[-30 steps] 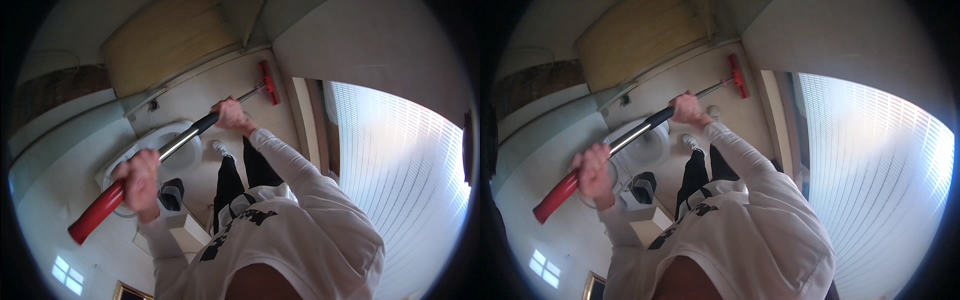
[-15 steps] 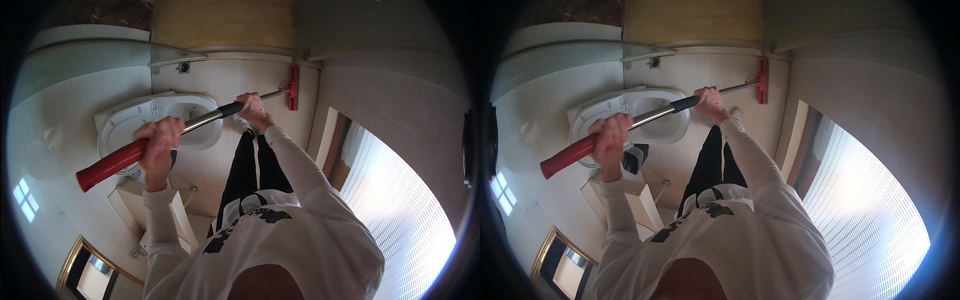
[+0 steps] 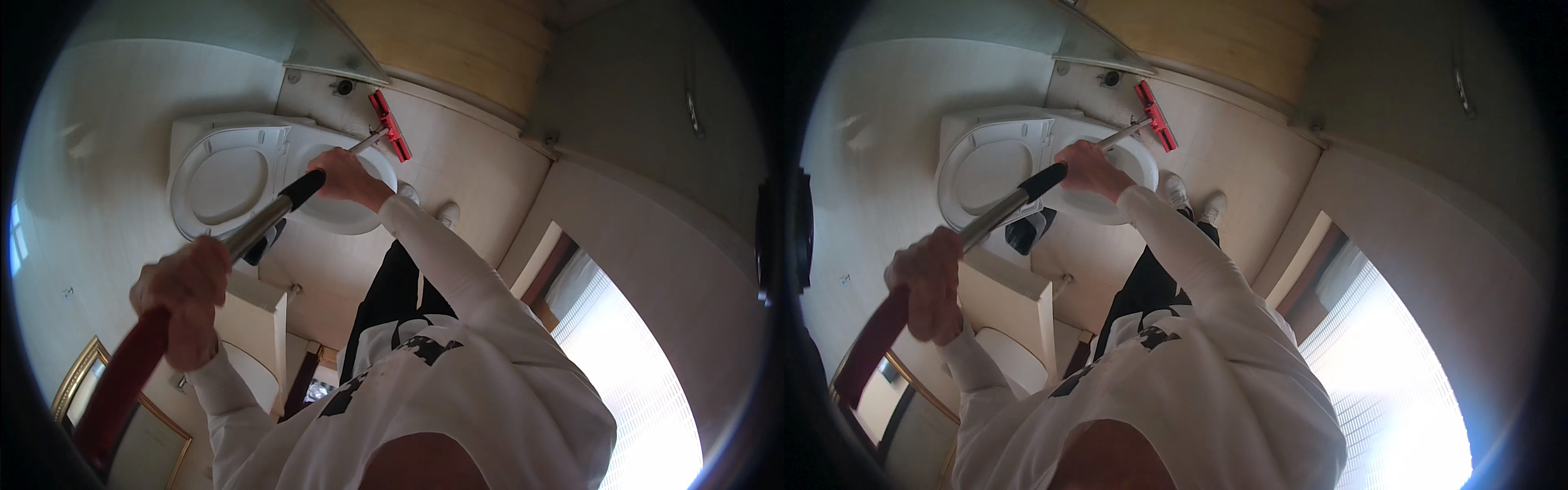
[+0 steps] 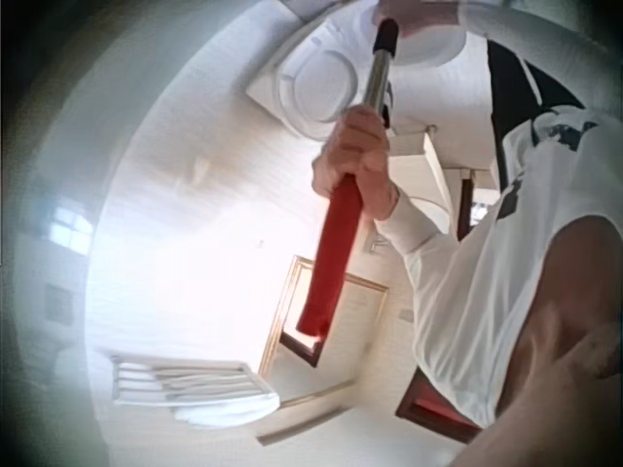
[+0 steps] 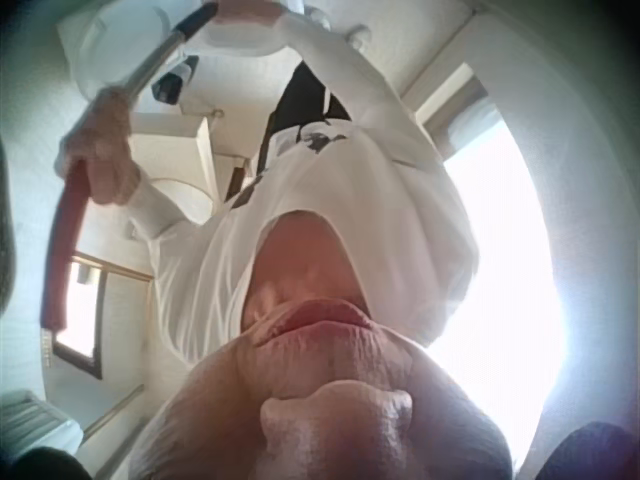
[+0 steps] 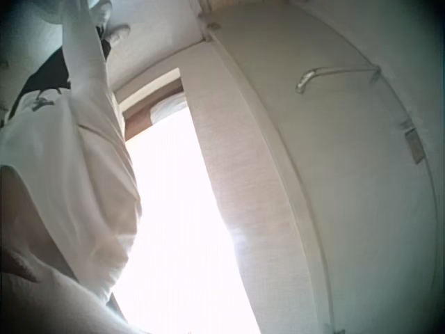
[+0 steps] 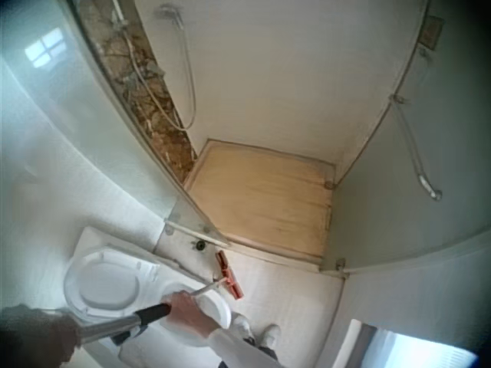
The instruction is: The person mops the bathroom floor with a red mop, rinses the mop head using a handheld shower sprayer, and then scrubs the toilet bowl with a toilet brush. The person also flushes the toilet and places the brush back in its holder.
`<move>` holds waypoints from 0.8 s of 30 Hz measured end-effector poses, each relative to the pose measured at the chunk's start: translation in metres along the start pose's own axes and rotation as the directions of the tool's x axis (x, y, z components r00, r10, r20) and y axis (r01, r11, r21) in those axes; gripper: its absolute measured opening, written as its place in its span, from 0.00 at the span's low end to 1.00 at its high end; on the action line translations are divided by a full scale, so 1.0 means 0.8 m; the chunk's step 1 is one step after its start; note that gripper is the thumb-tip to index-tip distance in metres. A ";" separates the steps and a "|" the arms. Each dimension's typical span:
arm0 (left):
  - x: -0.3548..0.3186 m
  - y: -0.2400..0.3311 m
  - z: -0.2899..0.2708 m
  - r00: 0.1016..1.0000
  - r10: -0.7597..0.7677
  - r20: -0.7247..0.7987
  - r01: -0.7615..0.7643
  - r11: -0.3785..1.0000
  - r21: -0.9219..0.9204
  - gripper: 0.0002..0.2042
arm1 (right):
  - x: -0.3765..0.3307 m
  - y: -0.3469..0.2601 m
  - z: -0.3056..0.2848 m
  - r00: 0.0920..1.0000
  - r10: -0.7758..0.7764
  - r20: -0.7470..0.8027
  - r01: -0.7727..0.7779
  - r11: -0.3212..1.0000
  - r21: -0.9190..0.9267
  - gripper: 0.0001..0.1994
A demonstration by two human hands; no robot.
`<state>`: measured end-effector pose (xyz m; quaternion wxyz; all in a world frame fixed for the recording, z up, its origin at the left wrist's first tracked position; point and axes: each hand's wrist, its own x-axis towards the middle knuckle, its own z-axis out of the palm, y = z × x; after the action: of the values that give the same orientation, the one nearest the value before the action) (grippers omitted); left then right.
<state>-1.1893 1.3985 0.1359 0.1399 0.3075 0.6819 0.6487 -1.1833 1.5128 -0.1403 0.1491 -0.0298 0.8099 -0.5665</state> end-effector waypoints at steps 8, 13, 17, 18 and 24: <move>-0.025 0.021 -0.023 0.999 0.038 -0.026 -0.043 0.975 -0.219 0.12 | -0.074 -0.001 -0.018 0.924 -0.256 -0.284 0.190 0.952 -0.242 0.04; -0.026 -0.085 0.031 0.999 -0.021 -0.033 -0.001 0.837 -0.547 0.13 | -0.123 0.095 -0.070 0.876 -0.197 -0.440 0.015 0.924 -0.383 0.09; -0.005 -0.137 0.069 1.000 0.022 -0.005 -0.021 0.808 -0.589 0.14 | -0.127 0.143 -0.096 0.865 -0.084 -0.494 -0.143 0.904 -0.404 0.12; -0.002 -0.143 0.071 0.999 0.046 -0.010 -0.043 0.807 -0.588 0.14 | -0.121 0.146 -0.096 0.879 -0.092 -0.469 -0.130 0.899 -0.419 0.12; -0.028 -0.118 0.005 0.975 -0.047 -0.218 -0.055 0.896 -0.440 0.12 | -0.057 0.122 -0.043 0.972 0.044 -0.230 -0.133 0.912 -0.387 0.08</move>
<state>-1.1918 1.3912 0.0393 0.1275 0.1945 0.5270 0.8174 -1.1372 1.5887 -0.2104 0.0767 0.0389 0.9203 -0.3816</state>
